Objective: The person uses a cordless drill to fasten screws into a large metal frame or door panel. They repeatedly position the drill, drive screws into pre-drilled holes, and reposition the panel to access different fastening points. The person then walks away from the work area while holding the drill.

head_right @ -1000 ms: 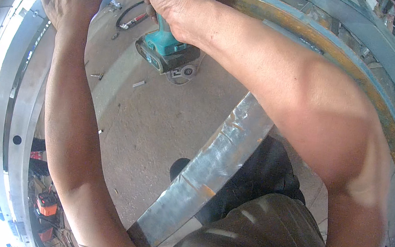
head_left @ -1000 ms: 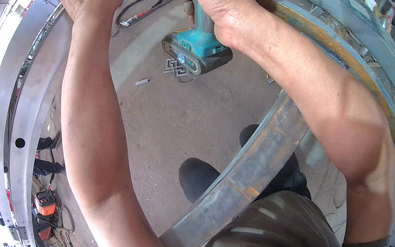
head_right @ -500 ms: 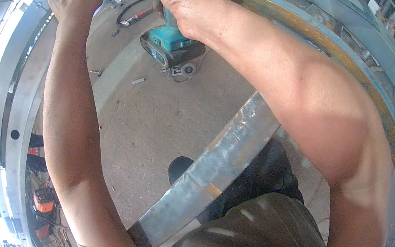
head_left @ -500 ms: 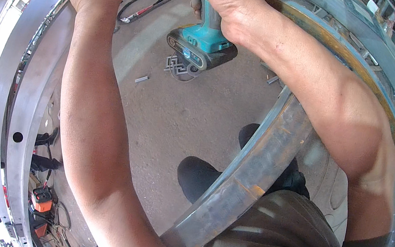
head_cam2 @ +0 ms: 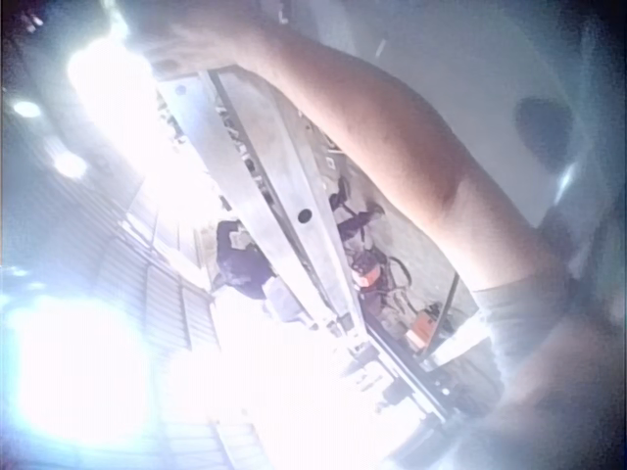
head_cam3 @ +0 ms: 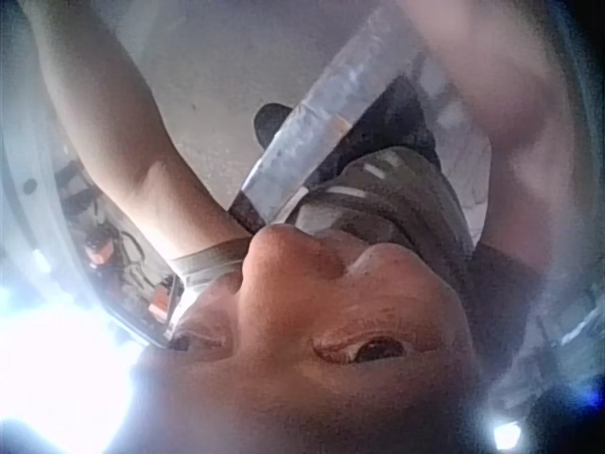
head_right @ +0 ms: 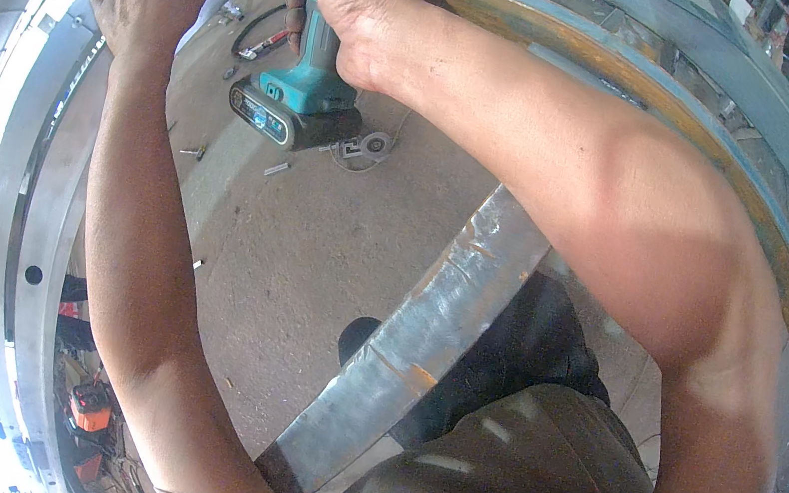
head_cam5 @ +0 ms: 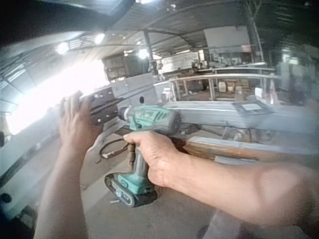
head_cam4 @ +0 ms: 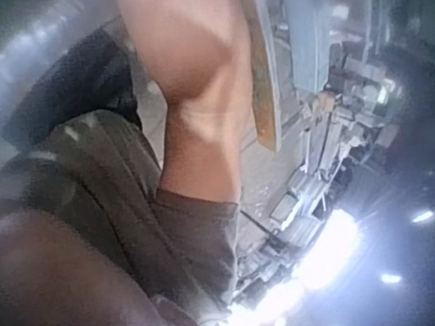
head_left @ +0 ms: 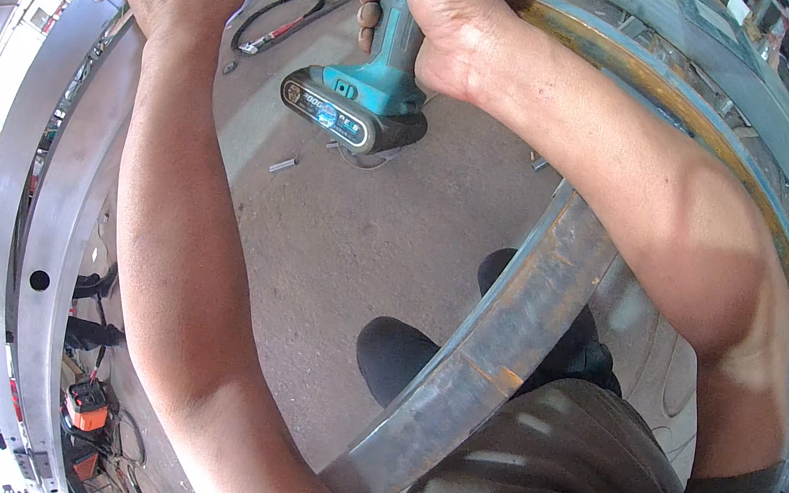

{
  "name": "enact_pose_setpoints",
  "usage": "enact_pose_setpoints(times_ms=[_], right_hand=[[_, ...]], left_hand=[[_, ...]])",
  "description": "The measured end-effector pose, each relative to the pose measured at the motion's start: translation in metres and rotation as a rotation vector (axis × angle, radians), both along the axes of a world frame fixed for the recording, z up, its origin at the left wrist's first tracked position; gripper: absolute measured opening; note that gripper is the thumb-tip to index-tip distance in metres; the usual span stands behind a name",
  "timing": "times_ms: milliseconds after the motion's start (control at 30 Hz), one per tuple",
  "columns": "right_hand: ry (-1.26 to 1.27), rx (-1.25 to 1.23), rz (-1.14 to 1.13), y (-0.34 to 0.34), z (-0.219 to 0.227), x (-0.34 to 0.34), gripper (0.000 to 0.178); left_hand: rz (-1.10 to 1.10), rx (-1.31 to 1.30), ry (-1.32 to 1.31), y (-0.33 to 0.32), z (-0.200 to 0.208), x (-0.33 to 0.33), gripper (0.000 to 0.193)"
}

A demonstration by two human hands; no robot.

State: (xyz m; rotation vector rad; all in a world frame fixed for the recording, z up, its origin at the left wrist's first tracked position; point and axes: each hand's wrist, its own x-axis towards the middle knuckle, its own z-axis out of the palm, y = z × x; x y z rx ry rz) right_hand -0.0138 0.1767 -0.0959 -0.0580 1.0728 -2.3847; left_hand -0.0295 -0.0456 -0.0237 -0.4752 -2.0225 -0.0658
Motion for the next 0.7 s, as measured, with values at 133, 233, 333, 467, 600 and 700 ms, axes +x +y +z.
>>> enact_pose_setpoints(times_ms=[133, 233, 333, 467, 600, 700], right_hand=[[0.219, 0.018, -0.136, -0.007, -0.009, 0.001, 0.011], [0.305, -0.003, -0.097, -0.011, -0.013, -0.003, 0.009], [0.279, 0.043, -0.107, -0.010, -0.015, -0.006, 0.009], [0.302, 0.081, -0.137, -0.009, -0.015, -0.003, 0.011], [0.365, 0.097, -0.136, -0.010, -0.016, -0.003, 0.013], [0.357, 0.085, -0.145, -0.011, -0.015, -0.004, 0.013]], left_hand=[[0.561, -0.197, 0.298, 0.018, -0.018, 0.004, 0.069], [0.570, -0.176, 0.259, 0.023, -0.030, 0.006, 0.071], [0.587, -0.235, 0.273, 0.015, -0.029, 0.006, 0.075], [0.676, -0.361, 0.263, 0.000, -0.017, 0.003, 0.071], [0.730, -0.365, 0.230, 0.000, -0.019, 0.001, 0.074], [0.762, -0.382, 0.221, 0.003, -0.019, 0.002, 0.075]])
